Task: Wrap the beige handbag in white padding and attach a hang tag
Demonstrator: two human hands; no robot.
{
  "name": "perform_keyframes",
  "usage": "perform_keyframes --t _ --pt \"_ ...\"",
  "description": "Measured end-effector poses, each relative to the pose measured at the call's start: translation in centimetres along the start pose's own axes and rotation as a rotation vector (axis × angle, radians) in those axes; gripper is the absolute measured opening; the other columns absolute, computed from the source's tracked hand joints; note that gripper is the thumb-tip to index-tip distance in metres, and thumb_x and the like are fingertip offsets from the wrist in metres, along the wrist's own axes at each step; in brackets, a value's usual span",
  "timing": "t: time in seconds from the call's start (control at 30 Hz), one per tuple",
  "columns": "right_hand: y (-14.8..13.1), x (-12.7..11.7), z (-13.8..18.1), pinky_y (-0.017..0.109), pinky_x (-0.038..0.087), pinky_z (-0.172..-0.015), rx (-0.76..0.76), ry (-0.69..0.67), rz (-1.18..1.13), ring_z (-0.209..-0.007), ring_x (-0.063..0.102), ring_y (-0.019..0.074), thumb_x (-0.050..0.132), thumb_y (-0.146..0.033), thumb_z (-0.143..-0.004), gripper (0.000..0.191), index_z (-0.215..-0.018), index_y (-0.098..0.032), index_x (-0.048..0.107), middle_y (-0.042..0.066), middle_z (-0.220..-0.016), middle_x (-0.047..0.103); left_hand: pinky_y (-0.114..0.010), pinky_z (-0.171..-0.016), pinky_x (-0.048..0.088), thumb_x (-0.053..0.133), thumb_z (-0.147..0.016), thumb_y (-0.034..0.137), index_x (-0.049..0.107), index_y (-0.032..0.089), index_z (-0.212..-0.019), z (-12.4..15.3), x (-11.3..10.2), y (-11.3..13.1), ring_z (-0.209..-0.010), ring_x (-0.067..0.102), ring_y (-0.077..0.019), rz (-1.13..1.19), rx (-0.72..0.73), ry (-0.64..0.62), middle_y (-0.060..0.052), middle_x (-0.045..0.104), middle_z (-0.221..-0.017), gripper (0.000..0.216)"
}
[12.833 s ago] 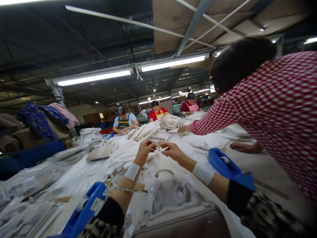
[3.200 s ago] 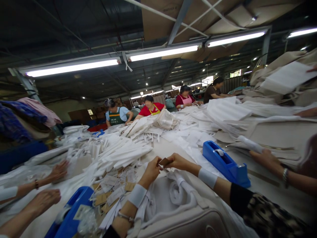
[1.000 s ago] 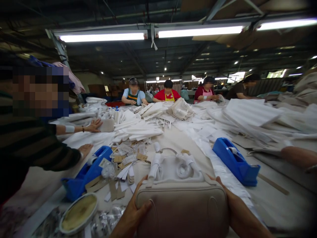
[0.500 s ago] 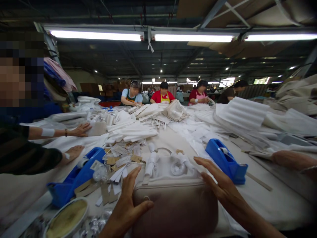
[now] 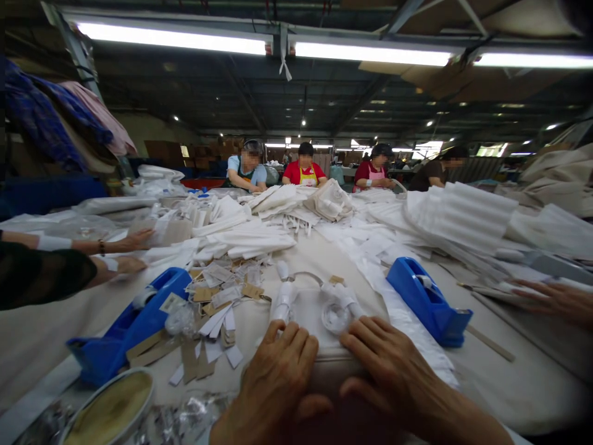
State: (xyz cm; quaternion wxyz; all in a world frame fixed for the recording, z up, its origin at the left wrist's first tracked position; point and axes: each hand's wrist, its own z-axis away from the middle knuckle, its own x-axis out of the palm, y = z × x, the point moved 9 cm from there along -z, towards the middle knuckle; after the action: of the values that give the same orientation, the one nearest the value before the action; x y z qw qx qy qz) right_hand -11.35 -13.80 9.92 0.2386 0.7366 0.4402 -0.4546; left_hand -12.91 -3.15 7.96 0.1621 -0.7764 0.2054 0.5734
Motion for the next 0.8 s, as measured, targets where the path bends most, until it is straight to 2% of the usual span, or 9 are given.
perform_keyframes --t 0.1,0.3,0.37,0.43,0.5,0.57,0.67,0.73,0.8 --pt "-0.3 0.1 0.2 0.039 0.037 -0.074 -0.051 0.037 0.015 -0.078 0.051 0.024 0.049 -0.056 -0.093 0.042 -0.103 -0.016 0.059 0.007 -0.088 0.061 -0.048 -0.087 0.044 0.08 -0.061 0.06 0.056 0.016 -0.09 0.0 0.5 -0.1 -0.083 0.059 -0.0286 -0.017 0.006 0.032 -0.005 0.063 -0.087 0.058" --pt "0.1 1.0 -0.3 0.037 0.038 -0.067 -0.026 0.035 -0.001 -0.072 0.052 0.023 0.065 -0.043 -0.087 0.025 -0.089 -0.019 0.058 0.003 -0.079 0.059 -0.043 -0.078 0.043 0.082 -0.063 0.054 0.053 0.018 -0.085 -0.4 1.1 -0.6 -0.075 0.059 -0.0262 -0.041 -0.014 0.055 -0.002 0.062 -0.081 0.051" --pt "0.3 0.8 -0.1 0.036 0.04 -0.067 -0.032 0.058 -0.026 -0.073 0.053 0.0225 0.066 -0.041 -0.086 0.024 -0.092 -0.019 0.058 0.004 -0.081 0.06 -0.042 -0.078 0.042 0.084 -0.063 0.05 0.054 0.019 -0.087 -0.6 1.2 -0.6 -0.076 0.059 -0.0259 -0.025 -0.009 0.056 -0.001 0.062 -0.081 0.05" --pt "1.0 0.1 0.4 0.035 0.044 -0.074 -0.026 0.116 -0.08 -0.084 0.056 0.0233 0.066 -0.039 -0.087 0.029 -0.105 -0.019 0.057 0.006 -0.094 0.061 -0.041 -0.078 0.041 0.085 -0.061 0.049 0.054 0.019 -0.087 -0.7 1.1 -0.7 -0.075 0.06 -0.0254 -0.01 0.001 0.068 0.0 0.063 -0.081 0.05" --pt "2.9 -0.5 1.5 0.037 0.044 -0.089 0.088 0.166 -0.173 -0.107 0.054 0.0264 0.069 -0.04 -0.084 0.047 -0.123 -0.021 0.051 0.01 -0.116 0.057 -0.04 -0.076 0.041 0.084 -0.059 0.054 0.054 0.019 -0.083 -0.7 1.0 -0.7 -0.072 0.059 -0.0245 -0.001 0.011 0.094 0.0 0.063 -0.078 0.052" --pt "6.2 -0.2 3.2 0.041 0.04 -0.101 0.332 0.174 -0.32 -0.124 0.044 0.03 0.072 -0.046 -0.079 0.068 -0.136 -0.025 0.041 0.011 -0.132 0.047 -0.038 -0.075 0.04 0.079 -0.062 0.06 0.054 0.019 -0.081 -0.6 0.8 -0.6 -0.07 0.058 -0.0233 0.006 0.026 0.12 -0.001 0.063 -0.077 0.052" --pt "10.0 2.3 6.3 0.047 0.034 -0.108 0.68 0.073 -0.638 -0.131 0.041 0.0316 0.073 -0.057 -0.072 0.093 -0.146 -0.027 0.027 0.012 -0.137 0.043 -0.038 -0.076 0.039 0.072 -0.07 0.063 0.055 0.019 -0.082 -0.5 0.8 -0.6 -0.07 0.059 -0.0223 0.022 0.045 0.129 -0.001 0.063 -0.076 0.049" --pt "10.6 3.8 7.2 0.048 0.032 -0.109 0.765 -0.009 -0.812 -0.13 0.042 0.0321 0.075 -0.061 -0.066 0.104 -0.15 -0.026 0.023 0.012 -0.135 0.046 -0.038 -0.076 0.04 0.074 -0.068 0.062 0.055 0.019 -0.081 -0.6 0.7 -0.6 -0.069 0.06 -0.0224 0.019 0.05 0.136 0.0 0.062 -0.075 0.048" --pt "10.4 4.2 7.2 0.049 0.031 -0.11 0.762 -0.054 -0.909 -0.13 0.042 0.0335 0.077 -0.062 -0.061 0.112 -0.151 -0.026 0.022 0.013 -0.136 0.046 -0.038 -0.075 0.04 0.077 -0.066 0.061 0.056 0.019 -0.08 -0.7 0.5 -0.6 -0.067 0.06 -0.0225 0.009 0.054 0.146 0.001 0.062 -0.074 0.049"
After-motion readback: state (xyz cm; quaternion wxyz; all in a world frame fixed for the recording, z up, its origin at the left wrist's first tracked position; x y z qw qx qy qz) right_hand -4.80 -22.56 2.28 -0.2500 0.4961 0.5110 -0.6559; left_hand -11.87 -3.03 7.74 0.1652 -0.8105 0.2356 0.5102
